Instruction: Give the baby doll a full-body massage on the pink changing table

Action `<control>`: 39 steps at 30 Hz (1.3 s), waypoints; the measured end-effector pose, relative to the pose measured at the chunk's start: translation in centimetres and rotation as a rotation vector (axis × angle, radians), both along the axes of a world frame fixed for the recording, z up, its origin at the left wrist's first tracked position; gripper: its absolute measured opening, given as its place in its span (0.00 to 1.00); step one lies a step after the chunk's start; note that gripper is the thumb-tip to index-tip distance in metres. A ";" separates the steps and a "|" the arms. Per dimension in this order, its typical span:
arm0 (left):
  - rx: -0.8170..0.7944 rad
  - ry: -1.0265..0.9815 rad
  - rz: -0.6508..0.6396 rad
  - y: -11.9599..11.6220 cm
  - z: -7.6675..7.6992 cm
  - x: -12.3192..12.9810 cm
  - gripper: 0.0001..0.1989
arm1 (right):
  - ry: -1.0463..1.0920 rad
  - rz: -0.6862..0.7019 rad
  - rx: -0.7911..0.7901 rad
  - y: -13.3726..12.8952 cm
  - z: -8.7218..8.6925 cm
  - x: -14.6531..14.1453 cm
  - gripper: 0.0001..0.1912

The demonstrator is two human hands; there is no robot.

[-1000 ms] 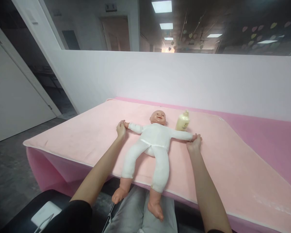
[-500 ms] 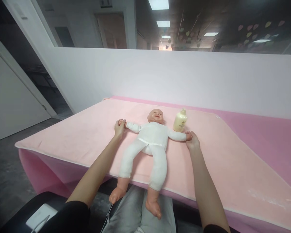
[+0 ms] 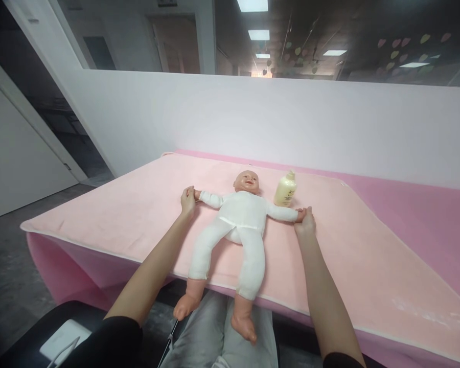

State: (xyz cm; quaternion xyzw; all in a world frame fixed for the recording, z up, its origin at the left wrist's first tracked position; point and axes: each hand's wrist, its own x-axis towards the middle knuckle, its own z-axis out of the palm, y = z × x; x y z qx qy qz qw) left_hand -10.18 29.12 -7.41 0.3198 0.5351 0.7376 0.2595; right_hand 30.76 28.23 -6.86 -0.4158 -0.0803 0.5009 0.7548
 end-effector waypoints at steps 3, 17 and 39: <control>-0.017 -0.104 -0.038 0.2 0.1 0.0 0.11 | 0.004 0.039 -0.005 0.1 -0.2 0.2 0.17; -0.014 -0.145 -0.159 0.6 -0.3 -0.1 0.10 | -0.040 0.129 0.053 -0.7 0.5 0.1 0.17; -0.029 -0.158 -0.235 -0.9 1.2 0.4 0.12 | 0.008 0.054 -0.006 -0.6 0.6 -0.3 0.16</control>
